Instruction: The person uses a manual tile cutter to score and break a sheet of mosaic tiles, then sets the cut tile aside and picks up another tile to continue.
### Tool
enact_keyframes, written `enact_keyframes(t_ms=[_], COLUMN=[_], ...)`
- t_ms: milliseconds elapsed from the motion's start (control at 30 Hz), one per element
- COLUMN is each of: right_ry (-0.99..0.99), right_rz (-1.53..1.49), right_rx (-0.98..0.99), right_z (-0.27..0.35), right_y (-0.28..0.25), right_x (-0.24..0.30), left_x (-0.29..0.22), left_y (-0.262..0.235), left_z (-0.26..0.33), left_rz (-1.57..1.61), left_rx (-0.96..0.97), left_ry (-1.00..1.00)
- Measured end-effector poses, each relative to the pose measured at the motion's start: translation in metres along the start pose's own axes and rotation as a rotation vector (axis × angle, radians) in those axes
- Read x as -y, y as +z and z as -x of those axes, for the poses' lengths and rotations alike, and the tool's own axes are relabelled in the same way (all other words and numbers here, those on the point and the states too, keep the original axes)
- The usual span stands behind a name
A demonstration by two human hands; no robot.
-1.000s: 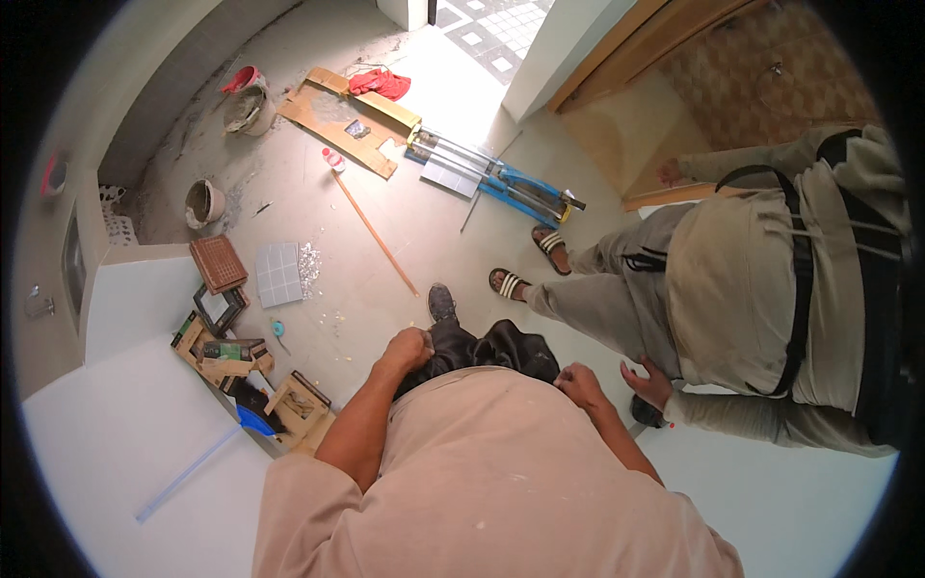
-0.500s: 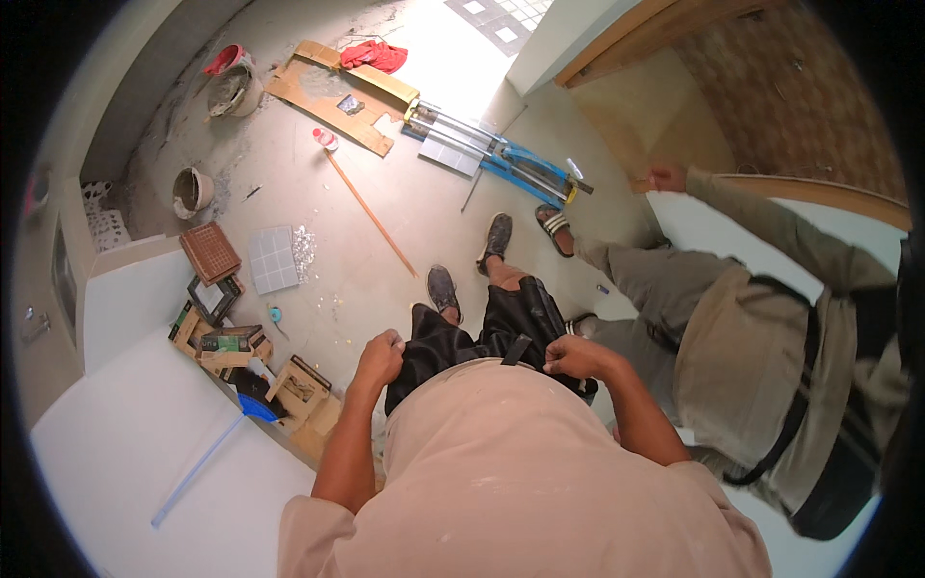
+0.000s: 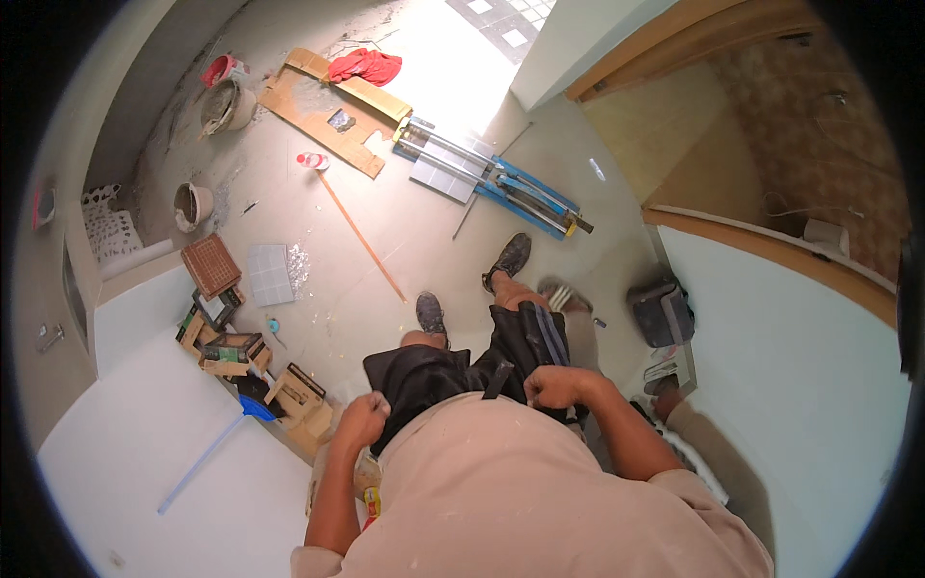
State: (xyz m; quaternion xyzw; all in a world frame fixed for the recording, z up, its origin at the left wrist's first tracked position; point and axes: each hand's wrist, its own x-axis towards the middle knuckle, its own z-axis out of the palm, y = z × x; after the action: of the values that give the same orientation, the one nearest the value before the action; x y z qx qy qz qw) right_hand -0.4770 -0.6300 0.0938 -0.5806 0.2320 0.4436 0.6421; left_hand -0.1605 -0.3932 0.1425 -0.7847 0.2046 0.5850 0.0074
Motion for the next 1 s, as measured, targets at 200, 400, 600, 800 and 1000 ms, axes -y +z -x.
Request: enact_keyframes(t_ms=[200, 400, 600, 800, 1000], right_ry=[-0.026, 0.122, 0.046, 0.153, 0.063], right_rz=[-0.093, -0.289, -0.301, -0.171, 0.489], right_rx=[0.182, 0.273, -0.895, -1.02, -1.022], right_z=[0.004, -0.017, -0.148, -0.244, -0.319], right_y=[-0.042, -0.098, -0.165, -0.299, -0.368], right_x=[-0.048, -0.038, -0.129, -0.218, -0.252], left_x=[-0.053, -0.096, -0.086, -0.083, -0.054], left_y=[0.005, -0.002, -0.015, -0.007, 0.022], left_z=[0.011, -0.072, -0.357, -0.592, -0.734], left_rz=[0.013, 0.12, 0.652, 0.441, 0.307], left_rx=[0.379, 0.452, -0.05, -0.124, -0.247], left_ry=[-0.024, -0.004, 0.092, 0.071, 0.136])
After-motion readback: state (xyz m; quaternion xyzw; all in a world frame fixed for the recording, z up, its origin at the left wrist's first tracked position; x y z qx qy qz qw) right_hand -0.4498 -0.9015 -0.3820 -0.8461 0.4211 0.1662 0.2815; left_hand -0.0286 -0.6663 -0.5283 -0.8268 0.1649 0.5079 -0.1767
